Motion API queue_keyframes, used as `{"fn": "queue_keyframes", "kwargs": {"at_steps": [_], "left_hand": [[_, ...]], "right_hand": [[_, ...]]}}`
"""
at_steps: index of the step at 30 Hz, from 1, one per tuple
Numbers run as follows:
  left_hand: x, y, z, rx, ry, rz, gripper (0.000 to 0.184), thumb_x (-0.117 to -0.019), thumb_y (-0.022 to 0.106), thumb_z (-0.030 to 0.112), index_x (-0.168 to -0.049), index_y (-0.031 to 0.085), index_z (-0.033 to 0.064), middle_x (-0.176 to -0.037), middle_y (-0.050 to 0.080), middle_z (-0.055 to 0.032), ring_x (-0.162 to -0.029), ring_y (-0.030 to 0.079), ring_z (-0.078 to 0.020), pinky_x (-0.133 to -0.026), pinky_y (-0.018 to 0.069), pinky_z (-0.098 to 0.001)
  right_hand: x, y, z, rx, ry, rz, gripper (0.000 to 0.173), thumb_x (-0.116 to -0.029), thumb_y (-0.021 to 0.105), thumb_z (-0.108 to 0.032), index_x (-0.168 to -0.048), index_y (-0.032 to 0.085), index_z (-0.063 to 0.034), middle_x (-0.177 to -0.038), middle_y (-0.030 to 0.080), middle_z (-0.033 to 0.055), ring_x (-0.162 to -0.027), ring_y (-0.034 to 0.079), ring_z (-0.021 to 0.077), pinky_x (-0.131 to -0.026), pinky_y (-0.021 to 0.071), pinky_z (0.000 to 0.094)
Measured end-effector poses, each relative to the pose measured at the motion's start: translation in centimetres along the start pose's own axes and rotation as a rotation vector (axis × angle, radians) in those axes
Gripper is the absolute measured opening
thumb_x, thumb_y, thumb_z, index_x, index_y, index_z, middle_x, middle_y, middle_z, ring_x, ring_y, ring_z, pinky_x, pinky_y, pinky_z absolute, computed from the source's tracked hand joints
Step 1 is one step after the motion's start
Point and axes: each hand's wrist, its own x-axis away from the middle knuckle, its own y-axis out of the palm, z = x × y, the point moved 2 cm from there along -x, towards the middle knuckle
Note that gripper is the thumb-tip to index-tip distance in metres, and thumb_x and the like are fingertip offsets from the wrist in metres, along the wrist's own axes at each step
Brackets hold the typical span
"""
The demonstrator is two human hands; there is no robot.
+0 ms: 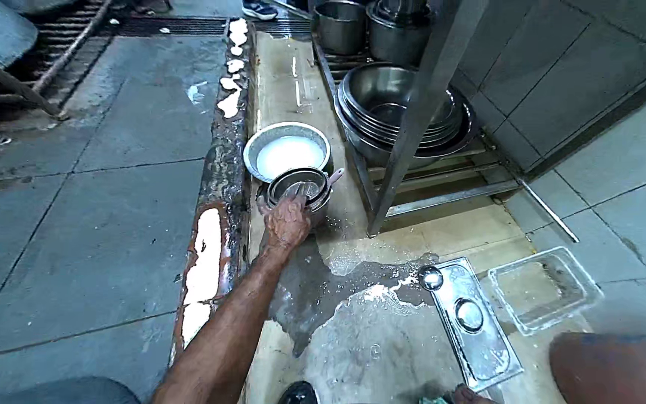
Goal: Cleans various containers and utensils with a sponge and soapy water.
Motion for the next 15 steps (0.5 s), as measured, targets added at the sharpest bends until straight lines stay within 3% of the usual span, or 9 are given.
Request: {"fn": "queue_keyframes", "kwargs": {"at_steps": [1, 2, 3, 4, 7, 11, 13, 15], "left_hand": [[0.8, -1.4, 0.2, 0.097, -0.025, 0.016, 0.031, -0.1016, 0.064, 0.025, -0.127, 0.070, 0.0070, -0.123, 0.071, -0.0187, -0.119, 0.065, -0.0395, -0.115, 0.0279, -0.0705], [1.8, -3.0, 0.5, 0.239, -0.058, 0.042, 0.031, -0.1017, 0.066, 0.025, -0.125, 0.070, 0.0054, -0.117, 0.072, -0.0191, -0.111, 0.068, -0.0384, -0.108, 0.0392, -0.0671], [2.9, -4.6, 0.7, 0.403, -0.077, 0.077, 0.028, -0.1014, 0.067, 0.024, -0.120, 0.070, 0.0034, -0.105, 0.072, -0.0187, -0.096, 0.070, -0.0349, -0.093, 0.0505, -0.0616], [4.2, -5.8, 0.9, 0.575, -0.090, 0.110, 0.024, -0.1010, 0.068, 0.022, -0.116, 0.070, 0.0028, -0.095, 0.072, -0.0149, -0.084, 0.069, -0.0279, -0.081, 0.0554, -0.0534], [8.9, -6.5, 1.4, 1.109, -0.129, 0.150, 0.013, -0.1015, 0.062, 0.012, -0.110, 0.065, 0.0030, -0.081, 0.070, -0.0040, -0.069, 0.069, -0.0125, -0.067, 0.0609, -0.0304], [14.8, -3.5, 3.1, 1.609, -0.308, 0.017, 0.014, -0.1047, 0.049, 0.008, -0.102, 0.063, 0.0051, -0.076, 0.066, -0.0043, -0.063, 0.064, -0.0127, -0.062, 0.0587, -0.0273], [16.9, -0.4, 3.7, 1.684, -0.429, -0.079, 0.021, -0.1068, 0.045, 0.009, -0.099, 0.064, 0.0033, -0.073, 0.064, -0.0047, -0.060, 0.062, -0.0116, -0.057, 0.0570, -0.0251], [18.4, 2.5, 4.6, 1.658, -0.532, -0.187, 0.023, -0.1079, 0.044, 0.010, -0.100, 0.064, 0.0014, -0.073, 0.064, -0.0057, -0.057, 0.060, -0.0109, -0.054, 0.0545, -0.0232]], "right_hand": [[-0.1, 0.1, 0.4, -0.033, -0.017, 0.052, 0.046, -0.0987, 0.062, -0.020, -0.141, 0.059, -0.0042, -0.140, 0.061, 0.0235, -0.119, 0.065, 0.0449, -0.093, 0.0526, 0.0650], [-0.3, 0.1, 0.8, -0.094, -0.013, 0.106, 0.046, -0.0991, 0.062, -0.023, -0.141, 0.059, -0.0051, -0.136, 0.063, 0.0225, -0.118, 0.066, 0.0425, -0.096, 0.0529, 0.0634], [-0.3, -0.5, 0.8, -0.182, 0.013, 0.160, 0.050, -0.1000, 0.062, -0.026, -0.145, 0.057, -0.0045, -0.135, 0.064, 0.0229, -0.119, 0.066, 0.0421, -0.100, 0.0512, 0.0632], [-0.2, -1.3, 0.5, -0.277, 0.042, 0.227, 0.054, -0.1007, 0.062, -0.028, -0.148, 0.053, -0.0025, -0.132, 0.066, 0.0247, -0.120, 0.066, 0.0428, -0.103, 0.0496, 0.0629], [-0.4, -3.5, -0.9, -0.486, 0.044, 0.479, 0.061, -0.0998, 0.065, -0.030, -0.148, 0.049, 0.0030, -0.117, 0.071, 0.0269, -0.109, 0.071, 0.0412, -0.101, 0.0527, 0.0596], [-0.4, -7.0, -4.0, -0.614, -0.078, 0.630, 0.059, -0.1027, 0.054, -0.043, -0.143, 0.055, -0.0003, -0.115, 0.074, 0.0152, -0.104, 0.073, 0.0230, -0.097, 0.0577, 0.0453], [-0.4, -8.4, -5.9, -0.633, -0.125, 0.672, 0.055, -0.1040, 0.049, -0.045, -0.137, 0.060, -0.0021, -0.110, 0.074, 0.0115, -0.100, 0.073, 0.0177, -0.093, 0.0591, 0.0412], [-1.1, -9.5, -7.7, -0.546, -0.200, 0.831, 0.047, -0.1037, 0.052, -0.039, -0.128, 0.067, -0.0021, -0.106, 0.075, 0.0102, -0.096, 0.073, 0.0172, -0.088, 0.0600, 0.0403]]}}
